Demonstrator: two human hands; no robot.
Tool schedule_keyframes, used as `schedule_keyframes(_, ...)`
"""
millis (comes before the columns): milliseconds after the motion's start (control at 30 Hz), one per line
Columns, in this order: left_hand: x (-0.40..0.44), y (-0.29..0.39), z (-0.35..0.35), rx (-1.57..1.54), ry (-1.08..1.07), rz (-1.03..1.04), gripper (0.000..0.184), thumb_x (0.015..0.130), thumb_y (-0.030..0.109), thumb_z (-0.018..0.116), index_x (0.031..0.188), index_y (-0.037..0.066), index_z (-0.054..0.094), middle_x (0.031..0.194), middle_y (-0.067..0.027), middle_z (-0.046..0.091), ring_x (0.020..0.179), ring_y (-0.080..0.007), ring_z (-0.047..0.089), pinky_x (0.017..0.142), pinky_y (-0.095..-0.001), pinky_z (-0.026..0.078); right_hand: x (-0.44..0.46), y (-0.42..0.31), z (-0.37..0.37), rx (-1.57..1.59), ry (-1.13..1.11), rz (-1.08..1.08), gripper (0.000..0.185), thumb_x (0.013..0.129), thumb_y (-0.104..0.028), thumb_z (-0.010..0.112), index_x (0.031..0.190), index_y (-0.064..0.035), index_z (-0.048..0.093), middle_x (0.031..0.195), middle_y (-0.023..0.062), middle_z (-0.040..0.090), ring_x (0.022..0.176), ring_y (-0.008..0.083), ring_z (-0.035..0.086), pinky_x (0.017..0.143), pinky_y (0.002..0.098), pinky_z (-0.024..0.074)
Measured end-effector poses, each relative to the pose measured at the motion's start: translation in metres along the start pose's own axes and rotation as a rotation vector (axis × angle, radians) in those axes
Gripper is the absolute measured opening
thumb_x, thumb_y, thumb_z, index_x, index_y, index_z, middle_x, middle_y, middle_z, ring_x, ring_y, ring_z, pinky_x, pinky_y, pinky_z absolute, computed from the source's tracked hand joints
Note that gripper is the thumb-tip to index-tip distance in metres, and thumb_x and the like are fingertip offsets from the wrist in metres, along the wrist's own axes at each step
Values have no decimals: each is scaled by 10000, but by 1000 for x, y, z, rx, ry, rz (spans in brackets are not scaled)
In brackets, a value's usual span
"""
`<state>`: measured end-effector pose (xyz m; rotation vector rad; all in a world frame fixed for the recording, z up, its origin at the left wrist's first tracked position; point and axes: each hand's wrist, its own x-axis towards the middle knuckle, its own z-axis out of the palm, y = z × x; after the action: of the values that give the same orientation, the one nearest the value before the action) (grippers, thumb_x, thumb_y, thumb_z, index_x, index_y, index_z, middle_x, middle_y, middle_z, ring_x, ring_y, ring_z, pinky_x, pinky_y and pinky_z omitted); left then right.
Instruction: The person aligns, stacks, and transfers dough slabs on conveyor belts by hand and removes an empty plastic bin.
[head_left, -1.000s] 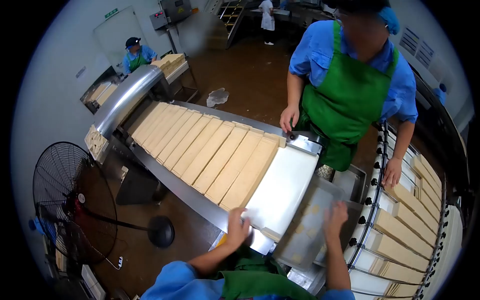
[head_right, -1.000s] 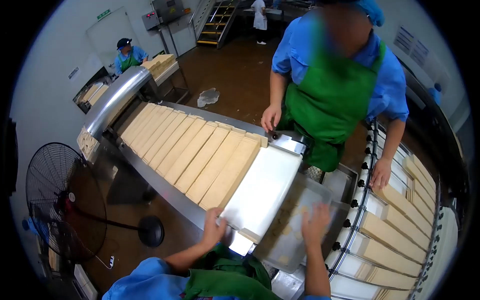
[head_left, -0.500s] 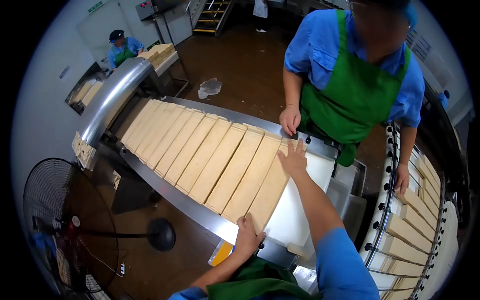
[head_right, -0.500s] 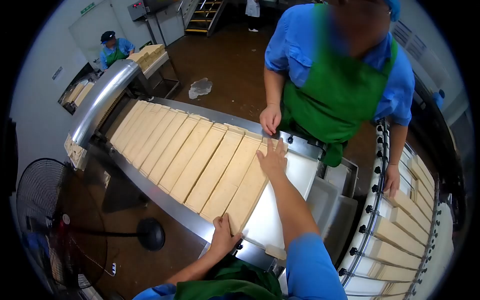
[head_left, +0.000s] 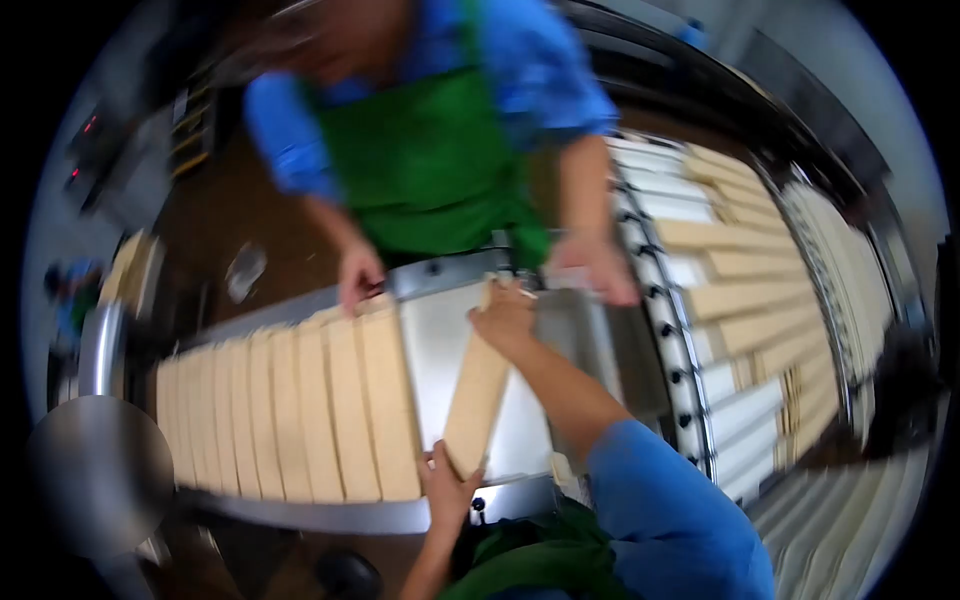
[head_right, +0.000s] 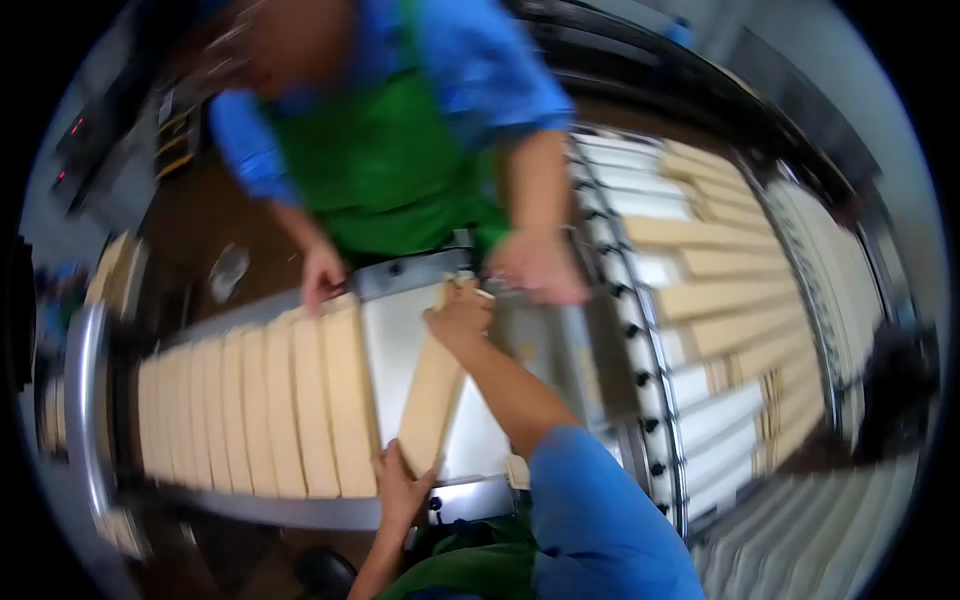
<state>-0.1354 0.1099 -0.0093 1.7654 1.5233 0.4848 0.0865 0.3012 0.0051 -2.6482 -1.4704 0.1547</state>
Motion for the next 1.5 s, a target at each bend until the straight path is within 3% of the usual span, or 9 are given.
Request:
schedule_keyframes(67,5,-5,9,-83,-51,10,885,653,221,803,1333,-25,293,1204,-309,373,1088,-458,437,935,-450,413,-7,21,-4,-68,160,105,646,778,-499,542,1289,-121,426,1207,138,480,1120,386,473,883,499,441)
schedule_keyframes(133,8,-2,30,181,-21,-3,855,653,241,801,1291,-33,303,1169,-315,378,1036,-462,453,910,-465,419,-6,31,-22,169,-268,138,926,765,-555,600,1440,-34,242,1492,277,135,1231,403,428,881,438,475)
schedule_keyframes(167,13,10,36,188,-57,48,855,653,241,801,1291,-33,303,1169,-315,378,1036,-462,453,910,-465,419,-2,40,3,30,-152,58,976,720,-506,658,1420,20,227,1498,280,88,1253,434,386,897,450,465)
schedule_keyframes(267,12,41,45,172,-15,-131,791,655,202,786,1246,-31,314,1150,-318,360,1049,-460,426,911,-474,401,-36,92,-41,547,-103,342,817,723,-390,678,1348,-30,295,1403,260,279,1194,413,425,969,461,420)
schedule_keyframes(367,14,61,70,24,135,156,666,630,35,674,1224,4,375,1162,-270,354,1101,-419,366,961,-441,340,-65,176,-47,714,253,416,760,708,-328,675,1315,-37,325,1274,275,375,1105,464,469,880,503,451)
schedule_keyframes(567,-13,200,116,-61,-126,484,720,653,82,718,1300,42,404,1268,-250,296,1144,-411,382,975,-432,369,-157,376,-110,625,714,707,621,779,-331,636,1239,-10,371,1177,271,413,1015,439,520,867,489,454)
schedule_keyframes(800,-59,292,187,-68,-631,802,728,707,196,756,1327,52,401,1274,-172,389,1158,-362,449,956,-409,419,-198,542,-145,214,176,1072,638,813,-531,496,1197,-21,494,1215,227,528,1116,413,494,934,548,368)
schedule_keyframes(1033,-62,310,258,-74,-768,863,732,749,257,749,1356,82,378,1322,-200,348,1137,-376,479,931,-399,437,-163,666,-122,57,164,925,631,871,-482,350,1073,52,618,1196,221,579,1195,391,424,1037,517,221)
schedule_keyframes(1500,-69,340,337,-98,-901,820,602,821,80,575,1384,78,362,1383,-293,220,1138,-421,443,962,-375,394,-152,728,-124,22,259,902,528,858,-388,419,1141,40,540,1237,183,502,1181,340,436,971,494,314)
